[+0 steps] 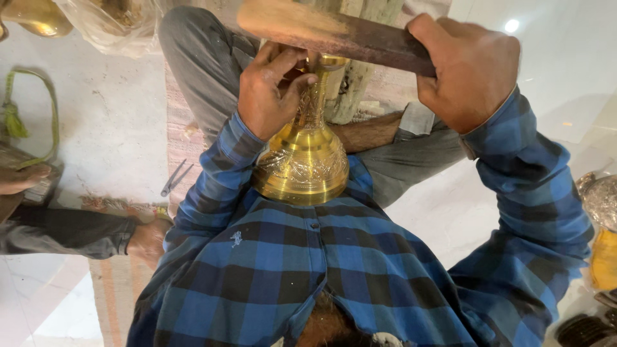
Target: The person sits cross-legged on the floor with a brass vase held upright against their body. They hold a small chisel against the vase's surface and strike it with a wooden mallet, working repeatedly around the neck and body to cut decorative patterns into the brass, repositioning the chisel between strikes.
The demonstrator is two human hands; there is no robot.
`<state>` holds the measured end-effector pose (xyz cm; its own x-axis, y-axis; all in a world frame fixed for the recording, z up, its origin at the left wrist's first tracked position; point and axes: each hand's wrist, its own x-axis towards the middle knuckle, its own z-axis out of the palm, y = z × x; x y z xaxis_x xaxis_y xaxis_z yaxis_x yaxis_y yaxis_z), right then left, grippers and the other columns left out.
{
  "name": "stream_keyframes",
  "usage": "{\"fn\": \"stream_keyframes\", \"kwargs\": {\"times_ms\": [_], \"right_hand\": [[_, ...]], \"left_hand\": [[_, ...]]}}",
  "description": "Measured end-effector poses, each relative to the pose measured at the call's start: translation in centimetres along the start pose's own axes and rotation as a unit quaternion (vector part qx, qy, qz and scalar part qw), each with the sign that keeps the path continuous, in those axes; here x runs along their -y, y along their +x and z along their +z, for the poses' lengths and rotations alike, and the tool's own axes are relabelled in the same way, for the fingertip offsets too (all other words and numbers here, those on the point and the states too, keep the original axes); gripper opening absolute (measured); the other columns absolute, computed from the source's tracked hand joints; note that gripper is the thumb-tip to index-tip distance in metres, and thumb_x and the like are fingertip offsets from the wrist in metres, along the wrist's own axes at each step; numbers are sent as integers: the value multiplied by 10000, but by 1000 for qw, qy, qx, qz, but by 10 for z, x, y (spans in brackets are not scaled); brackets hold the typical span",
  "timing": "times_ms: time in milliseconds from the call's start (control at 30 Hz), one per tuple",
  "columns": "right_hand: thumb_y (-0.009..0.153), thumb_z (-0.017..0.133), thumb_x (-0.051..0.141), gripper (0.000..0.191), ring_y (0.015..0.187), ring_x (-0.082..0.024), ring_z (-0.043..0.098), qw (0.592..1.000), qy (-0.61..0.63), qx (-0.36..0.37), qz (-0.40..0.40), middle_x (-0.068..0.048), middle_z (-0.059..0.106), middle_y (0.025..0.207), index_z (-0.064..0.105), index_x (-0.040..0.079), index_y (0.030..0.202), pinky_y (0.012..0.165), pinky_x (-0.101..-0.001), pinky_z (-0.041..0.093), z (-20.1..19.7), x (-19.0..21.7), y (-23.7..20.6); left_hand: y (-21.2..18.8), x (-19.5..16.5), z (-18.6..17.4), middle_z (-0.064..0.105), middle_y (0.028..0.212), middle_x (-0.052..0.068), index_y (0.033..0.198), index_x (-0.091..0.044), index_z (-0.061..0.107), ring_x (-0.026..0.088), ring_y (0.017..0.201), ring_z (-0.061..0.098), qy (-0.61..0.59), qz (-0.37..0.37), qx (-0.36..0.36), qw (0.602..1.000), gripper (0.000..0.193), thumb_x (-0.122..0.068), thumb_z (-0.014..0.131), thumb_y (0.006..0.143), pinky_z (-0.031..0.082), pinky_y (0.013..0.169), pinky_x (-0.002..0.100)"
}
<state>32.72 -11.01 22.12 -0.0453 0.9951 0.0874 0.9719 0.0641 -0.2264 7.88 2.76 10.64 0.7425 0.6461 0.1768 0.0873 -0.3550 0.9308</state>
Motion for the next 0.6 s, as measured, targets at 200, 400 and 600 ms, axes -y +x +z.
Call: {"fn": "stream_keyframes", "kwargs": {"times_ms": [200, 400, 600], "right_hand": [[863, 742, 46, 348, 784, -294, 701, 998, 58, 18, 36, -117, 688, 922, 607, 50, 1184, 660, -389, 515, 2, 2, 0], [913, 757, 63, 314, 752, -273, 688, 1000, 28, -1, 4, -122, 686, 905, 624, 69, 1197, 688, -365, 532, -3, -1, 0], [952, 709, 53, 287, 804, -256, 696, 994, 104, -17, 11, -120, 672, 951, 585, 34, 1211, 727, -354, 543, 2, 1, 2]], "left_hand": [[-3, -2, 0, 664, 1150, 139, 1170, 17, 727, 246, 1026, 783, -3, -17, -3, 1000, 238, 42, 801, 946, 699, 853, 303], [-6, 1, 3, 640, 1114, 137, 1198, 36, 700, 226, 1008, 765, -5, -17, -6, 1000, 271, 50, 788, 942, 655, 852, 298], [-8, -1, 5, 614, 1188, 125, 1204, 34, 671, 246, 1102, 754, -40, -26, -5, 999, 274, 99, 744, 948, 641, 906, 291]]}}
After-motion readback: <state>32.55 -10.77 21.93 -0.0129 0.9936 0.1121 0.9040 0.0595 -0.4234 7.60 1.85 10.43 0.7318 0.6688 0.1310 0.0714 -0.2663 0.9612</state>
